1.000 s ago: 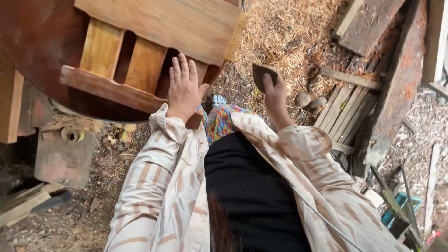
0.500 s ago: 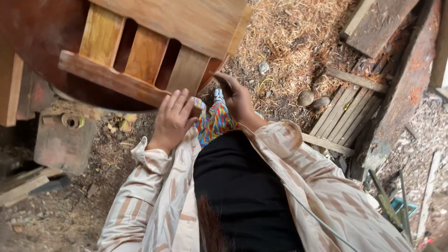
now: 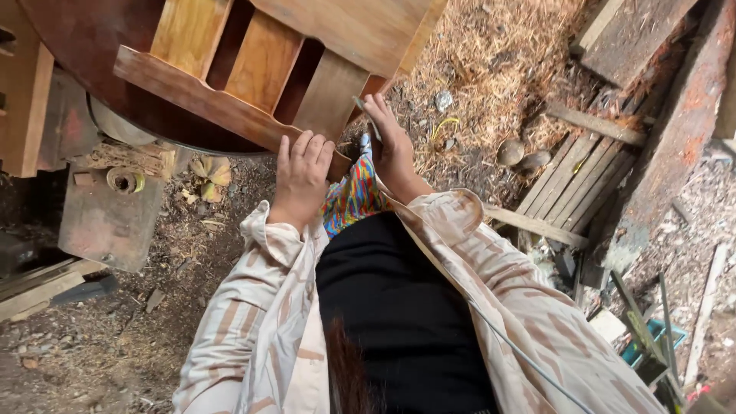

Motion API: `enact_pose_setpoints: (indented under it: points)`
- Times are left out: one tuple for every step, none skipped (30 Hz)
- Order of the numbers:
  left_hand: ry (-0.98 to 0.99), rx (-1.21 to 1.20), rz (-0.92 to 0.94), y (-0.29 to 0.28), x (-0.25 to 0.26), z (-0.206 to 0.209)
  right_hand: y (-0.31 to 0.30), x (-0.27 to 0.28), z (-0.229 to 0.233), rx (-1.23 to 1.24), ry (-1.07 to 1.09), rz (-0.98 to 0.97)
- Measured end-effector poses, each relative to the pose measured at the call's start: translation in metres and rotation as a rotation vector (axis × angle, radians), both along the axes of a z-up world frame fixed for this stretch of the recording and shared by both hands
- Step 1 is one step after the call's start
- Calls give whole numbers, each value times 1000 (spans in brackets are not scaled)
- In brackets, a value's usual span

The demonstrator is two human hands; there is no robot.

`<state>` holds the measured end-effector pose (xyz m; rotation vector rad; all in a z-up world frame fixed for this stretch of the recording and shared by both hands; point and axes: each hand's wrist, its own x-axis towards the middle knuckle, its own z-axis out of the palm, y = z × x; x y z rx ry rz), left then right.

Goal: Sanding a wooden furniture component with sandpaper to smooth the surface

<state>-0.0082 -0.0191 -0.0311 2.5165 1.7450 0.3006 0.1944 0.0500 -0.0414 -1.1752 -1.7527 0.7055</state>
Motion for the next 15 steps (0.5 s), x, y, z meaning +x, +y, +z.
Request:
enact_pose_setpoints:
  points:
    - [1,-4,-9,-4,-6,0,-9,-4,3,-4,1,-9]
    - [13,-13,-30,-8,-12,-1,-17,-9,5,-34,27,-13]
    - [23,-26,-54,-14,-18,-1,-29,-13,8,-69,51,-20]
    - [21,-35,-66,-20,-26,-1,-36,-18,13,-77,49,-31]
    - [18,-53,-84,-23,-32,-3,-38,-21,17,-172,201,-101]
    - [16,-71,-102,-26,-39,-4,-41,-24,21,-264,354,-172]
    - [9,-71,-111,-29,-43,-3,-44,-29,22,-262,349,-181]
    - [9,-57,-116,-33,-48,-1,-48,-34,22,-265,328,-172]
    - [8,-40,-117,-35,-52,1,-49,-39,23,-266,307,-159]
    - [2,-38,-122,-36,-51,10,-47,-37,14,-263,302,-165]
    - [7,-58,-99,-39,-51,20,-44,-35,5,-114,62,-134]
    - [11,-79,-77,-41,-51,29,-41,-34,-4,37,-177,-101]
    - [9,-79,-69,-48,-48,38,-38,-34,-16,38,-179,-93]
    - [-245,-98,70,-55,-44,47,-35,-34,-28,82,-295,-37]
    - [-499,-115,209,-62,-40,56,-34,-33,-40,123,-412,17]
